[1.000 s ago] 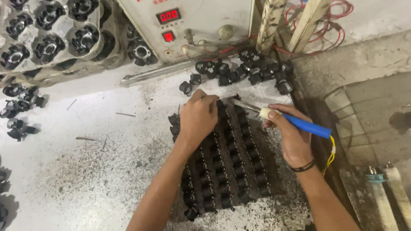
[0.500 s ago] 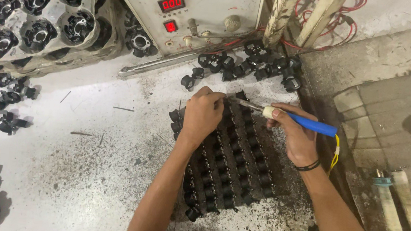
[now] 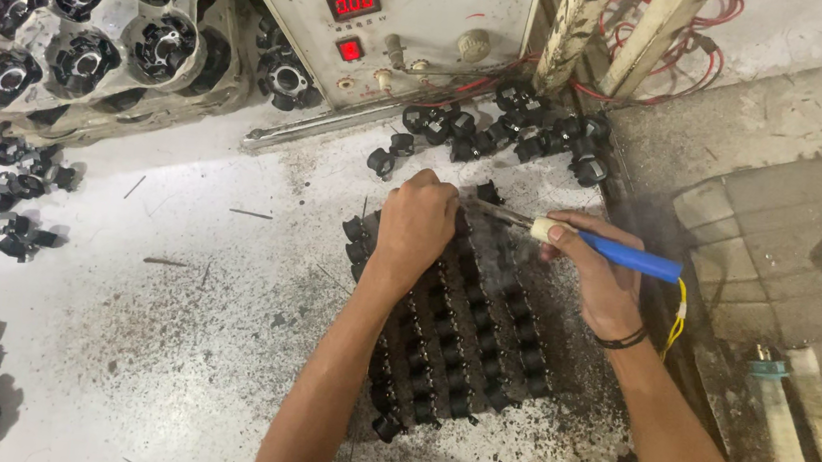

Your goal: The person solders small black electronic components arranged in a tray on a workbench, holding each component steady with one hand while applying a soldering iron with the other, working through the tray one component at a time. Smoke rises as the iron contacts each part, and the person occasionally reaches for new components from piles on the bench.

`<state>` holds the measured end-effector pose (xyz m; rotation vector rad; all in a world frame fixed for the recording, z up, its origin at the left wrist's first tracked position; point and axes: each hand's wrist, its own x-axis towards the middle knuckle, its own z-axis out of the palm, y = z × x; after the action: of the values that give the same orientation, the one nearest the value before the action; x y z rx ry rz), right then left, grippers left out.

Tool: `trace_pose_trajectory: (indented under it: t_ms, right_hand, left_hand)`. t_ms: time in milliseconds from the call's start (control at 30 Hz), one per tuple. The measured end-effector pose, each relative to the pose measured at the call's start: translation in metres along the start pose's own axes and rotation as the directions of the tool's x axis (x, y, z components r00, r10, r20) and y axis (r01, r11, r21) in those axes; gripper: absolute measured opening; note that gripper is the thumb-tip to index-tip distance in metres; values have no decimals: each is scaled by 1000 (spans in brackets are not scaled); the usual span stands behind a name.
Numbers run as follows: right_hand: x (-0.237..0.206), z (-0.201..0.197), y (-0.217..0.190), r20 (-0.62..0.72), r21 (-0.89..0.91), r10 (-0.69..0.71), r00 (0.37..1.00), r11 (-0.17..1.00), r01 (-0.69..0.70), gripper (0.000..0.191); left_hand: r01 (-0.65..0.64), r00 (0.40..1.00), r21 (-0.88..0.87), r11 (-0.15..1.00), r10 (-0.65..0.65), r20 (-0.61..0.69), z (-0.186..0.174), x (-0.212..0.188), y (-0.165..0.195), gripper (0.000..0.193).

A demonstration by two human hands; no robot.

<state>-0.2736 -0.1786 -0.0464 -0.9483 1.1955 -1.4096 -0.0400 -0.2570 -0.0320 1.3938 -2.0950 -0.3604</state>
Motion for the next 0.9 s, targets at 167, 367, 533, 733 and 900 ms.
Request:
trace_pose_trajectory:
  t_ms: [167,367,533,733,900]
  right_hand:
    - [-4,1,-2,5,36,-65,998,997,65,26]
    - [-4,3,-1,-16,17,-56,998,998,56,27]
    - [-2,4,-1,-18,3,-62,998,998,62,27]
    - [0,4,-3,-4,26,-53,999,998,53,28]
    - [1,3,2,7,41,-51,999,998,51,28]
  left_hand:
    - [4,999,-46,999,-6,-37,1,-3,1,7]
    - [-20,997,-44,999,17,-70,-3,-6,1,9]
    - [-8,996,-56,998,3,-87,-5,-8,3,10]
    - [-10,996,-57,998,5,-92,-1,-6,0,11]
    - [-12,998,-65,998,8,-60,3,-4,-7,7]
